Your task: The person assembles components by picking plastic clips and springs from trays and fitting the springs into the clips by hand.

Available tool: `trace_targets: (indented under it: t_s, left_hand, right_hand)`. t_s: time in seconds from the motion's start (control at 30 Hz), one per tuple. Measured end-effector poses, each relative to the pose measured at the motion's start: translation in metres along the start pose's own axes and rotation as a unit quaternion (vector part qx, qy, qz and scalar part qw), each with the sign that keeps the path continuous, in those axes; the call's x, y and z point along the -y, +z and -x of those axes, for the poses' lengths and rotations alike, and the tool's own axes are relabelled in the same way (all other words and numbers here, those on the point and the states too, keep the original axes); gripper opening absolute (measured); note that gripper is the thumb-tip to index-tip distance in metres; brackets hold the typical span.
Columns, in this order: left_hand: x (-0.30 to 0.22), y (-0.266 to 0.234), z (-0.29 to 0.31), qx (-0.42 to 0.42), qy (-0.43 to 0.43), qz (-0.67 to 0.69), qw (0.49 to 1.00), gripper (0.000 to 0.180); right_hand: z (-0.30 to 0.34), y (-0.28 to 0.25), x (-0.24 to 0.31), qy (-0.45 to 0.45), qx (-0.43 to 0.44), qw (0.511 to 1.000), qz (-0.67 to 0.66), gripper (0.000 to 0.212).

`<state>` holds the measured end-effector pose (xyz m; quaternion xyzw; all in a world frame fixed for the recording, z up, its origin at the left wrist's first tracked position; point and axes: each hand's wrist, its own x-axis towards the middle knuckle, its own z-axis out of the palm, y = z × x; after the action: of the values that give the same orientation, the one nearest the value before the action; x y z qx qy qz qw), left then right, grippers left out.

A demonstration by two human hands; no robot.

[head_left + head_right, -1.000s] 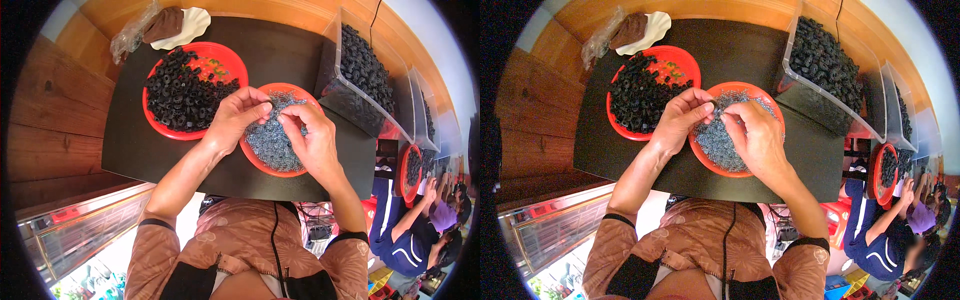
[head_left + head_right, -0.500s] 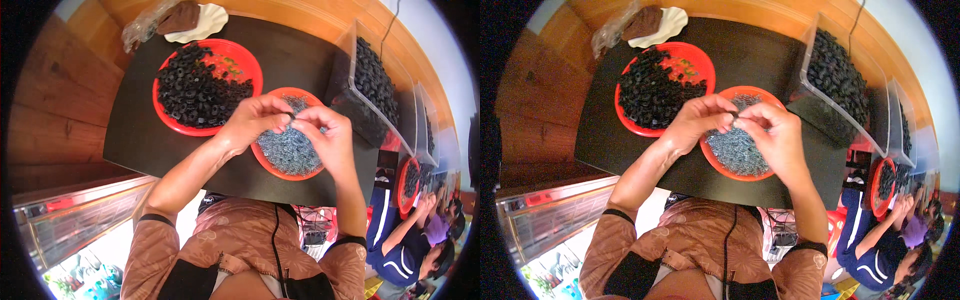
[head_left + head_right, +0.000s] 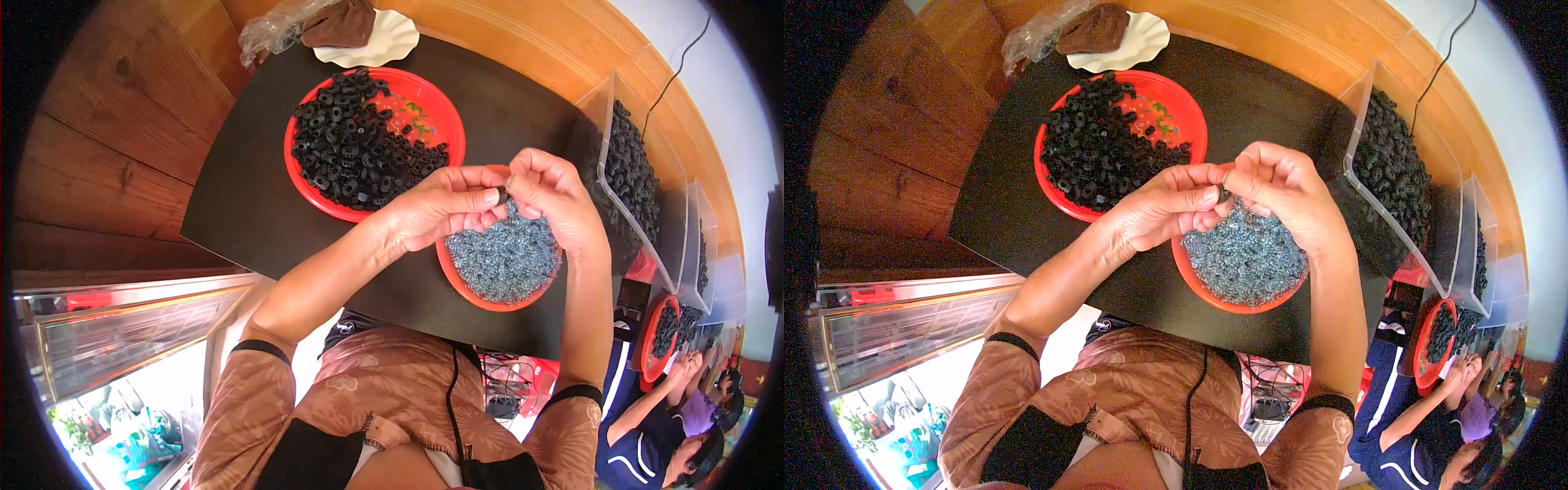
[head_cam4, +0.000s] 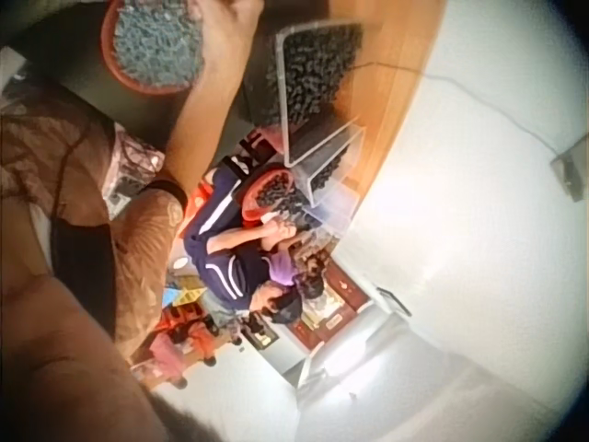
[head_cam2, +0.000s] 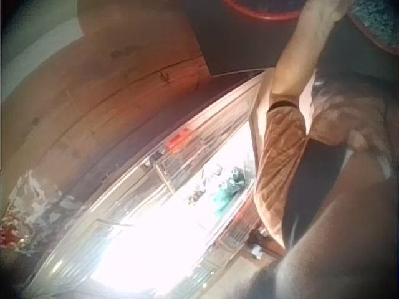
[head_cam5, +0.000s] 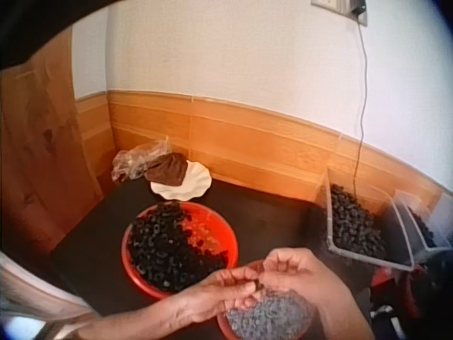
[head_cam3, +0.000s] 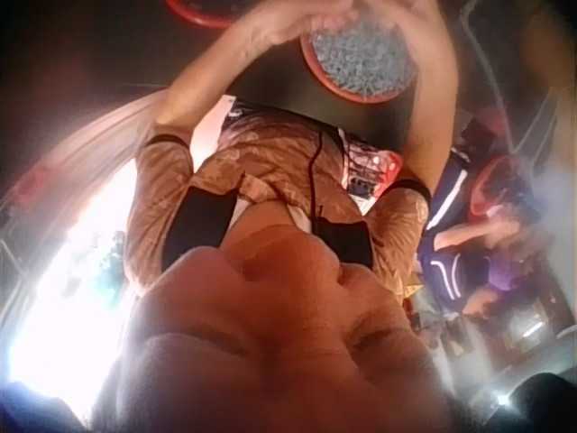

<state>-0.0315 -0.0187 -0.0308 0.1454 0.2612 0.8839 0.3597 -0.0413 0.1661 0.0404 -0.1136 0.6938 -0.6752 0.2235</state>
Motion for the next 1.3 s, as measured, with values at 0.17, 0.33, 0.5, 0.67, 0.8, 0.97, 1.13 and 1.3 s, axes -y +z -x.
trace_targets:
  t_s: [0.17, 0.33, 0.5, 0.67, 0.8, 0.97, 1.13, 1.3]
  left_hand:
    - [-0.001, 0.010, 0.006, 0.088, 0.005, -0.018, 0.996, 0.023]
    - [-0.001, 0.014, 0.009, 0.092, 0.027, -0.018, 0.995, 0.029]
    - [-0.005, 0.012, 0.007, 0.073, 0.052, 0.013, 0.996, 0.025]
    - [-0.004, 0.009, 0.004, 0.060, 0.081, 0.020, 0.995, 0.019]
    - [-0.004, 0.011, 0.000, -0.020, 0.115, -0.033, 0.993, 0.016]
    - [0.009, 0.009, -0.003, -0.091, 0.085, 0.017, 0.992, 0.013]
    - [0.002, 0.012, -0.003, -0.085, 0.123, -0.076, 0.986, 0.016]
    - [0.011, 0.014, -0.006, -0.064, 0.086, -0.132, 0.985, 0.015]
  right_hand:
    - [-0.053, 0.006, -0.005, -0.066, -0.027, 0.985, 0.157, 0.021]
    - [-0.124, 0.027, -0.036, -0.181, -0.029, 0.883, 0.432, 0.019]
    - [-0.143, 0.037, -0.035, -0.173, 0.045, 0.807, 0.562, 0.020]
    - [-0.144, 0.038, -0.038, -0.198, 0.024, 0.829, 0.522, 0.015]
    - [-0.115, 0.021, -0.029, -0.219, -0.086, 0.918, 0.319, 0.014]
    - [-0.038, 0.001, -0.019, -0.162, -0.235, 0.938, 0.196, 0.011]
    - [0.028, 0.000, -0.015, -0.138, -0.257, 0.947, 0.135, 0.013]
    - [0.048, 0.014, -0.008, -0.146, -0.200, 0.963, 0.109, 0.017]
